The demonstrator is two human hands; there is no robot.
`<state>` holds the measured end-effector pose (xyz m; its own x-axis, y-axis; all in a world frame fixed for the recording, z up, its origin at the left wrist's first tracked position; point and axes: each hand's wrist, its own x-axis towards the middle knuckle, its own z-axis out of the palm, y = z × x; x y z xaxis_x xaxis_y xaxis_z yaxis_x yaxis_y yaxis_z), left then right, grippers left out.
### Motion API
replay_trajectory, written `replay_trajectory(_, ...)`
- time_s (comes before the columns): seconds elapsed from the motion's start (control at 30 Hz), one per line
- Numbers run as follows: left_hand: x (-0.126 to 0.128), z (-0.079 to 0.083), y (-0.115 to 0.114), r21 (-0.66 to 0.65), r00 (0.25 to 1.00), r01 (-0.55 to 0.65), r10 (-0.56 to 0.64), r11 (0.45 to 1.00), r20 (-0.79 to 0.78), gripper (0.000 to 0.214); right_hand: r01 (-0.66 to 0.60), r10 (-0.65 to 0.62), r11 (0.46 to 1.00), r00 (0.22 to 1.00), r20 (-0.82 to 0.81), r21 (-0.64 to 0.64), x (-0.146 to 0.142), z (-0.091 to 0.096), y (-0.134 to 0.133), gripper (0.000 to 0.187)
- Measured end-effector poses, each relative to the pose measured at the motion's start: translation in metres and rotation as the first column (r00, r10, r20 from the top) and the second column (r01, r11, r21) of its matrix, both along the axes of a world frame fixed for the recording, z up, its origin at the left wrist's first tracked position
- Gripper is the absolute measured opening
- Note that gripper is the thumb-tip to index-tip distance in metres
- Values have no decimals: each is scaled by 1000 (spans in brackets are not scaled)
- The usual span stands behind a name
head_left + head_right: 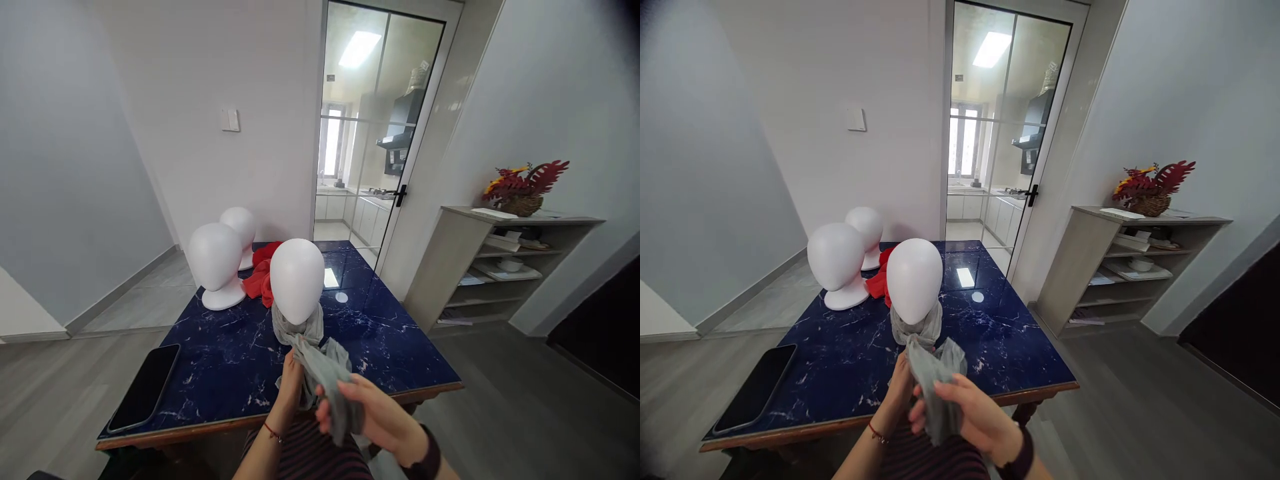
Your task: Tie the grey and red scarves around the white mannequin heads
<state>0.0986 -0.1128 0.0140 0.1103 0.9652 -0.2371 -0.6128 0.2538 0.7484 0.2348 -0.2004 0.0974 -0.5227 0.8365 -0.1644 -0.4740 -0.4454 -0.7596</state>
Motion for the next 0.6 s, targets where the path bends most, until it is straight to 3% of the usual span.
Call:
replay_trajectory(0.1, -1, 3, 6, 54, 999, 15, -13, 998, -41, 12, 22, -53, 985, 981, 186, 169, 47, 26, -24, 40)
replay_trajectory(0.2, -2, -1, 12, -71, 999, -36, 38, 997, 27, 12, 96, -190, 954, 927, 324, 286, 87, 56, -42, 34)
replay_trajectory(0.33, -9, -4, 17, -209, 991, -49, 74, 977, 109, 13, -79, -135, 913, 868, 479, 401, 106, 105, -39, 34)
replay_trajectory(0.4, -11, -2, 18, -227, 987, -27, 63, 974, 150, 12, -136, -130, 891, 839, 529, 433, 97, 133, -22, 32)
replay_trajectory(0.5, -12, 1, 21, -221, 981, -18, 60, 975, 184, 13, -168, -153, 849, 829, 538, 500, 61, 178, 25, 23)
replay_trajectory(0.6, -11, 3, 23, -286, 979, -34, 89, 958, 181, 16, -332, -7, 779, 843, 537, 532, 4, 223, 89, 12)
